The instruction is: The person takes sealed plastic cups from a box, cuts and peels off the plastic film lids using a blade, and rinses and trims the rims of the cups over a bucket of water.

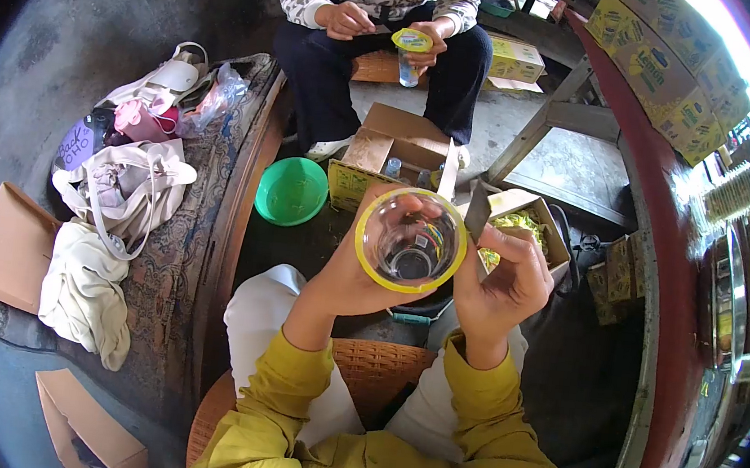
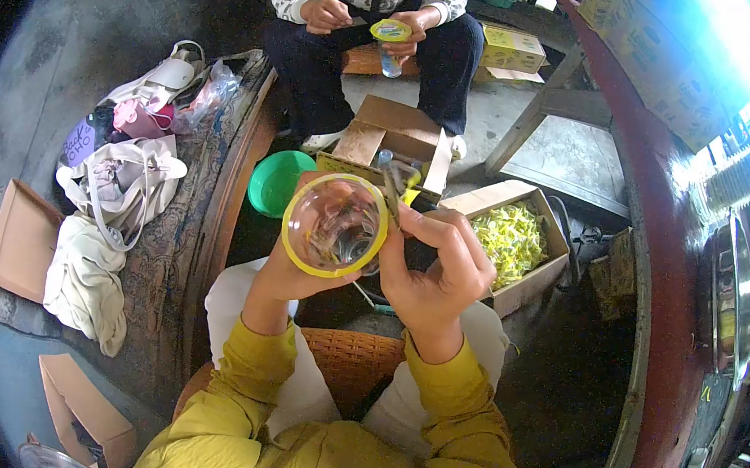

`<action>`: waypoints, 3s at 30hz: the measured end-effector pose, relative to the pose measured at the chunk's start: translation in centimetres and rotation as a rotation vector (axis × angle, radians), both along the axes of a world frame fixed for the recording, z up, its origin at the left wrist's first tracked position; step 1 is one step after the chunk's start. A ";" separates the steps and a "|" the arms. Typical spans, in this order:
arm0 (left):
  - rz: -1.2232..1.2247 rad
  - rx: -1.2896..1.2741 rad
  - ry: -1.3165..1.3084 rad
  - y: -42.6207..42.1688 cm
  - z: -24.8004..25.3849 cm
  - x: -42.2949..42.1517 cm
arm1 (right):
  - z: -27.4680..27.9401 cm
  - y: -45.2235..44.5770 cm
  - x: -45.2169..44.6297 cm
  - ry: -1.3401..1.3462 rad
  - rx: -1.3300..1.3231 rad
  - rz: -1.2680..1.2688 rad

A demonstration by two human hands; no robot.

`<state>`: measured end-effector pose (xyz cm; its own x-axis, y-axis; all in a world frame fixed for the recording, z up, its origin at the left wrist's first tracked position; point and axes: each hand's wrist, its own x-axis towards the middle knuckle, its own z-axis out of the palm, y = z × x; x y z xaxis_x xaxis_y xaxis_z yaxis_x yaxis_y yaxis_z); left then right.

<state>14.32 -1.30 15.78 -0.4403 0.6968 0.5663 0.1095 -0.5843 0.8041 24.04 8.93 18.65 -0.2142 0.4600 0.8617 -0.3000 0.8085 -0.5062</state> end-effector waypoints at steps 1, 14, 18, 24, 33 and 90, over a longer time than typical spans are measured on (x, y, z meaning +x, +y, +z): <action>0.019 0.020 0.011 0.1 -0.2 -0.1 | 0.0 -0.1 0.0 0.003 -0.004 -0.006; 0.003 0.002 -0.006 0.1 -0.6 -0.8 | 0.1 -0.5 -0.1 -0.033 0.082 -0.046; 0.028 0.041 -0.028 -0.1 -0.4 -0.5 | 0.1 -0.6 -0.1 -0.021 0.080 -0.038; -0.032 -0.033 -0.005 -0.2 -0.6 -0.8 | 0.0 -0.5 -0.2 -0.048 0.100 -0.057; -0.166 -0.122 0.019 -0.7 -0.5 -1.0 | 0.3 0.4 0.4 -0.115 0.056 0.025; 0.036 -0.031 -0.110 0.3 -0.4 0.0 | -0.4 -1.3 -0.4 -0.021 0.261 -0.224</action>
<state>14.33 -0.97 15.42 -0.5238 0.6957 0.4916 0.0404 -0.5562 0.8300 23.63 7.67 18.28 -0.1514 0.2621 0.9531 -0.0921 0.9563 -0.2776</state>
